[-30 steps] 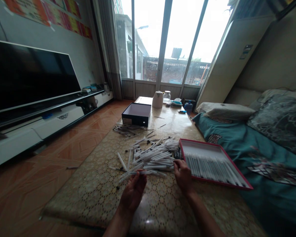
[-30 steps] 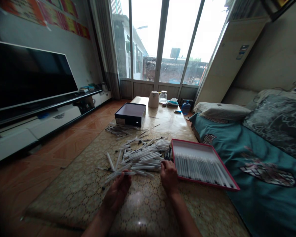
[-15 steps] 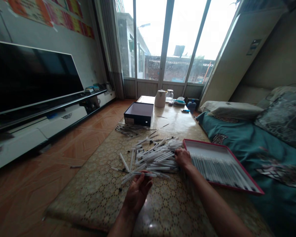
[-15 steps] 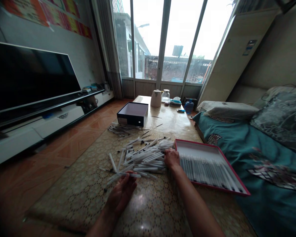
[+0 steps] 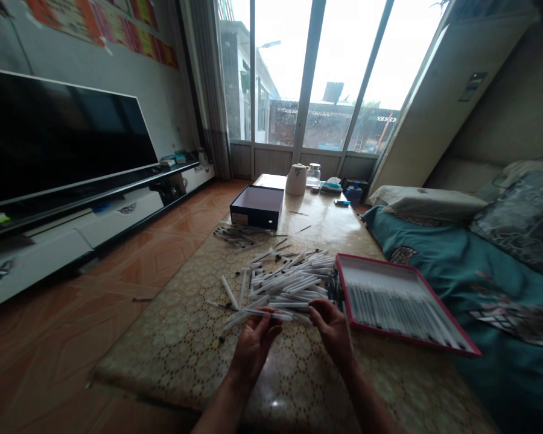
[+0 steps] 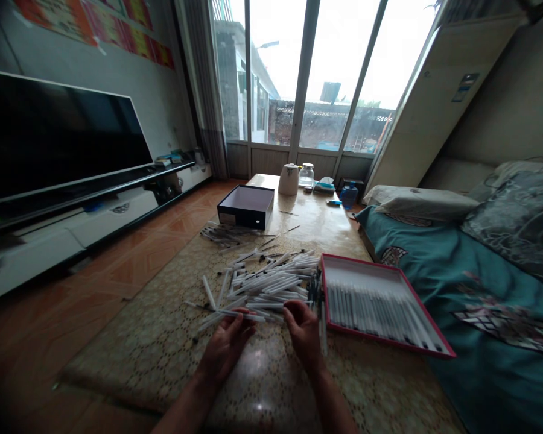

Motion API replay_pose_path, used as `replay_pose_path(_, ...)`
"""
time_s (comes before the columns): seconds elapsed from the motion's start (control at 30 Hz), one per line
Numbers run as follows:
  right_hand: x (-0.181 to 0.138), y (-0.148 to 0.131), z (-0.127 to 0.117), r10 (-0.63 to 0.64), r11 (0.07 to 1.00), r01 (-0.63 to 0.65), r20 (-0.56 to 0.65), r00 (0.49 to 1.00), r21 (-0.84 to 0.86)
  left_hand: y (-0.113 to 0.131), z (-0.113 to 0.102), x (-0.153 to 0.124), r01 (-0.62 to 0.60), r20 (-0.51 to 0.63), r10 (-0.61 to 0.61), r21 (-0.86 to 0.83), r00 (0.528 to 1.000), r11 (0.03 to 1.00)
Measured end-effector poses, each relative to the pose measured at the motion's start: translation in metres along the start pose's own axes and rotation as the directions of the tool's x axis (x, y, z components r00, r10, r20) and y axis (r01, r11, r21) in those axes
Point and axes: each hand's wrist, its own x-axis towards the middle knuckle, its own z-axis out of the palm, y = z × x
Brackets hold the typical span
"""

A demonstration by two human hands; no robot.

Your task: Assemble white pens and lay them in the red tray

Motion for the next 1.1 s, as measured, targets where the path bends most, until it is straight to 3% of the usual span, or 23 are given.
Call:
replay_pose_path(0.1,-0.025,-0.005,0.016,0.052,0.991,-0.05,-0.006,0.999,0.125,-0.001,0.003,-0.001,-0.04,0.026,0.039,0.048,0.999,0.998)
replay_pose_path(0.2,-0.033,-0.007,0.024,0.055,0.988,-0.054,0.0,0.999,0.143,-0.001,0.005,-0.002,-0.069,0.055,0.065,0.075,0.996,0.995)
replay_pose_path(0.33,-0.034,-0.003,0.027,0.023,0.993,-0.017,-0.045,0.999,0.12,-0.002,0.008,-0.003,-0.064,0.039,0.062,0.071,0.997,0.995)
replay_pose_path(0.63,-0.037,0.0,0.03,-0.009,0.99,0.009,-0.002,1.0,0.141,-0.004,0.004,0.0,-0.051,0.057,0.046,0.089,0.997,0.995)
replay_pose_path(1.1,-0.037,-0.003,0.028,0.074,0.993,-0.076,0.023,0.997,0.094,-0.006,0.002,0.0,-0.109,0.13,0.092,0.133,0.987,0.985)
